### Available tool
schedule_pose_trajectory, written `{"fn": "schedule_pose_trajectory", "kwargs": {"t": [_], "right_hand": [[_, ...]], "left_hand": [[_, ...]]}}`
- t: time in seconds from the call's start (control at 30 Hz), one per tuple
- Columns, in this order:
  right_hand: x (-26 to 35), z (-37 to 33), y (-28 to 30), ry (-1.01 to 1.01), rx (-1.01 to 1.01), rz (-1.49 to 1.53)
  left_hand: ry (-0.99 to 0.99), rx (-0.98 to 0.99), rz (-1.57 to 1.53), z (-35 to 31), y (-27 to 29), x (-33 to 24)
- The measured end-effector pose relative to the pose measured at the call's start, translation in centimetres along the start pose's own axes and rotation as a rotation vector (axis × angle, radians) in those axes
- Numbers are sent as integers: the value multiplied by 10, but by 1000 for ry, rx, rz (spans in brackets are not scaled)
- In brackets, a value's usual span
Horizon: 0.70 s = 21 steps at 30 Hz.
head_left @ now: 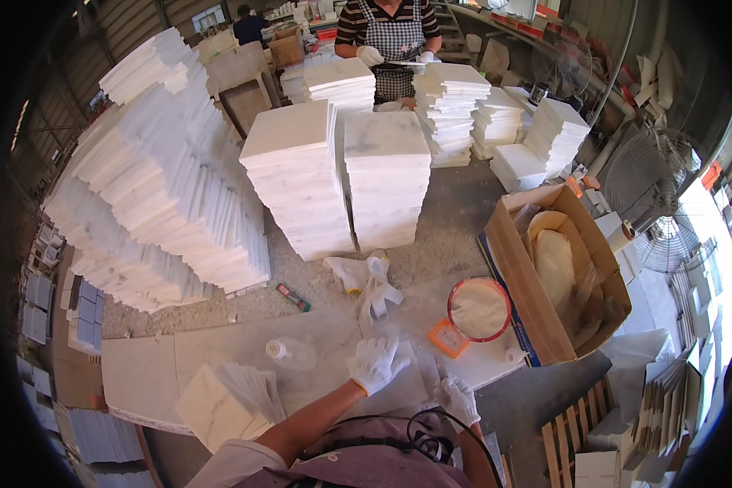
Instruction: The person applies a white paste from a red-rimmed container onto the edges of white foam sheets using a small metal spatula. They handle each sheet individually, spread the paste along the edges, and place the treated sheets into a cardboard box.
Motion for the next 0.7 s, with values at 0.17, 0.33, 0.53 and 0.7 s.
{"fn": "schedule_pose_trajectory", "kwargs": {"t": [0.17,0.33,0.53,0.7], "right_hand": [[10,1,5,68,106,-41],[25,-3,11,76,23,-135],[32,-14,6,102,12,-289],[32,-7,0,138,-62,-529]], "left_hand": [[37,80,-34,5,1,2],[19,-49,-35,1,-9,2],[30,49,54,1,-13,-5],[-108,-148,15,-13,-8,-17]]}}
Point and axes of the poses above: each hand's wrist, its own z-axis towards the middle knuckle, its own y-axis out of the back of the hand, x = y × z, the point moved 9 cm from there along z, towards the middle knuckle, and after that the axes turned 7 degrees about z, right-handed, at the moved point
